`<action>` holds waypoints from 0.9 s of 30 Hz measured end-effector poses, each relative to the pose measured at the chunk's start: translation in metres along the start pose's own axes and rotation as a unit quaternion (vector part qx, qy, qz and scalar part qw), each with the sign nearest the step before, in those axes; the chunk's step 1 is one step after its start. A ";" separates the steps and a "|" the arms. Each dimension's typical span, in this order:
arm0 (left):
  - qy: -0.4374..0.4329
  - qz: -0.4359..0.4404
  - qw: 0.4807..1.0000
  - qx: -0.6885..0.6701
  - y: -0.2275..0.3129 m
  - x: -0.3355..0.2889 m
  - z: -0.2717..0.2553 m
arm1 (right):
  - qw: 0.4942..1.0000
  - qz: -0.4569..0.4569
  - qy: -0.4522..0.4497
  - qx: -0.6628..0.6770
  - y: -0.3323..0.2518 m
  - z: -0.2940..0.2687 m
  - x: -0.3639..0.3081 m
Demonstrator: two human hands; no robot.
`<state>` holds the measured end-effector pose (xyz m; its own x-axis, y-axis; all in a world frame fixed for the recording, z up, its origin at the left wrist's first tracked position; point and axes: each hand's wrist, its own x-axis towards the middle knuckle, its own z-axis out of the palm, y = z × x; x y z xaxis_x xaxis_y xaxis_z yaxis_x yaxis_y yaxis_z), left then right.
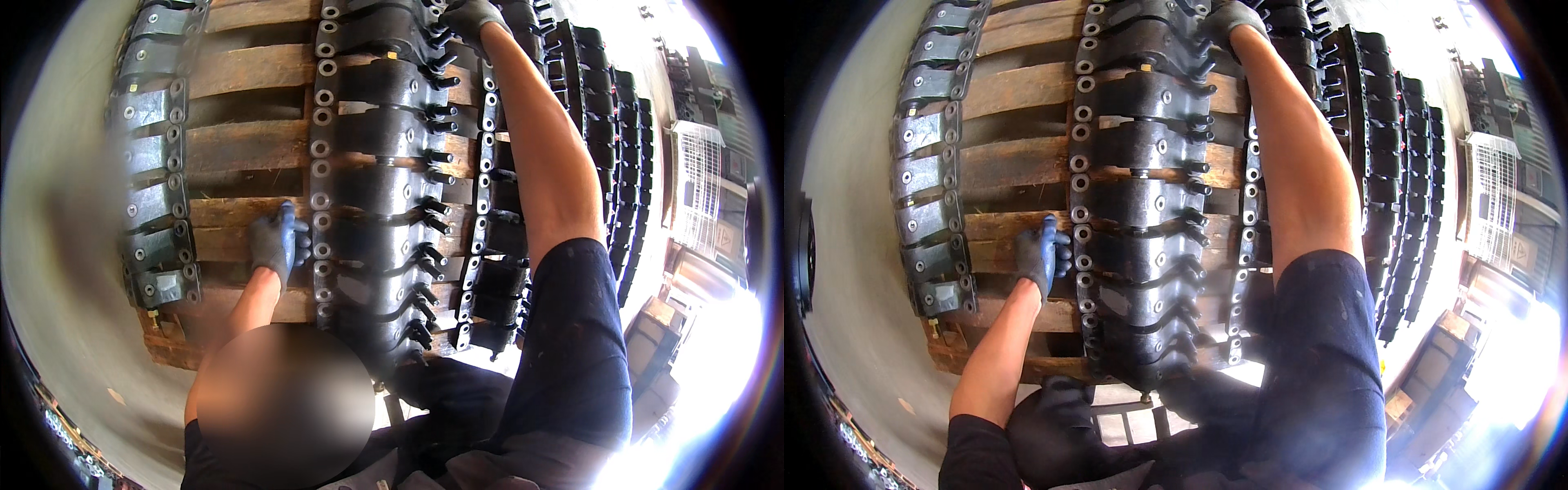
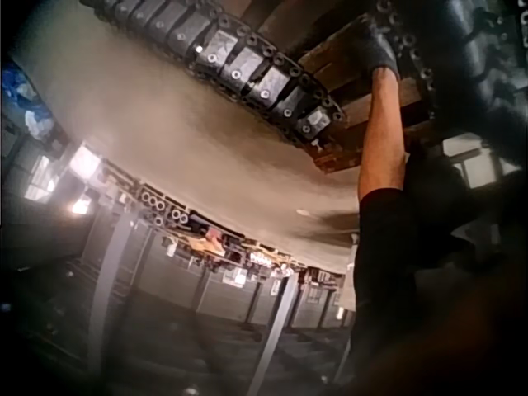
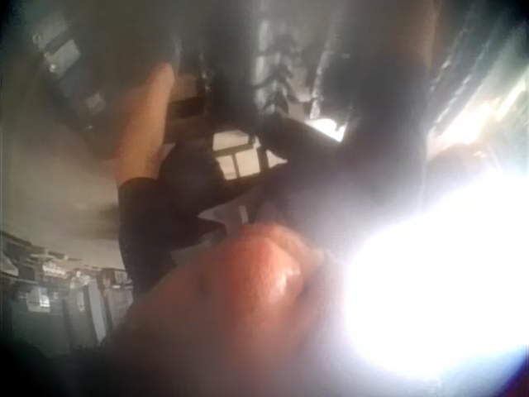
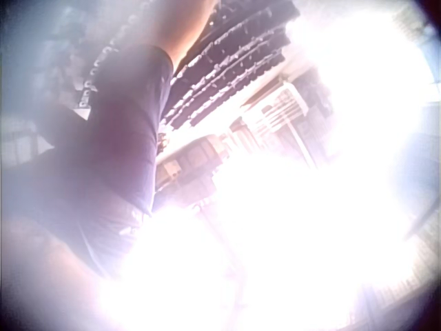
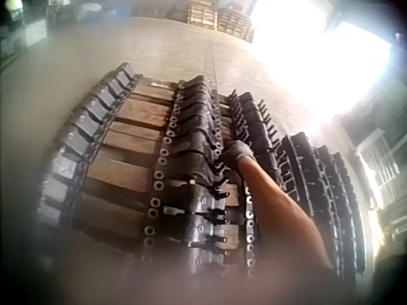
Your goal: The person organizes metal parts on a pallet by placing individual components into a metal storage frame.
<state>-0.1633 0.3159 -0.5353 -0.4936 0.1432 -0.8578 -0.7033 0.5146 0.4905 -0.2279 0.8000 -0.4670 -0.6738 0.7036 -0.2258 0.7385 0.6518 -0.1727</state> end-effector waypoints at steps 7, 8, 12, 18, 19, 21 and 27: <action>-0.003 -0.014 0.999 -0.037 -0.010 0.007 -0.005 | 0.996 0.019 -0.042 0.082 -0.009 0.005 -0.004; -0.004 -0.018 0.999 -0.038 -0.012 0.008 -0.005 | 0.997 0.016 -0.030 0.074 -0.012 0.003 -0.006; -0.013 0.007 1.000 -0.010 -0.006 0.008 0.002 | 0.994 0.073 0.026 0.070 -0.004 -0.002 -0.009; -0.041 -0.020 0.999 0.024 -0.002 0.007 -0.018 | 0.981 -0.031 0.172 0.088 0.024 -0.056 -0.073; -0.049 -0.004 0.998 0.026 -0.010 0.020 -0.013 | 0.971 0.020 0.221 0.086 0.045 -0.093 -0.094; -0.024 -0.011 0.999 0.038 -0.017 0.031 -0.007 | 0.963 -0.007 0.230 0.142 0.090 -0.140 -0.136; 0.023 0.034 0.999 0.022 -0.020 0.032 -0.017 | 0.925 0.116 0.251 0.262 0.193 -0.173 -0.311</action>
<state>-0.1741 0.2957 -0.5694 -0.5623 0.1412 -0.8148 -0.6446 0.5424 0.5388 0.1197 0.7553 -0.2641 -0.3261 0.9355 0.1361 0.6867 0.3334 -0.6460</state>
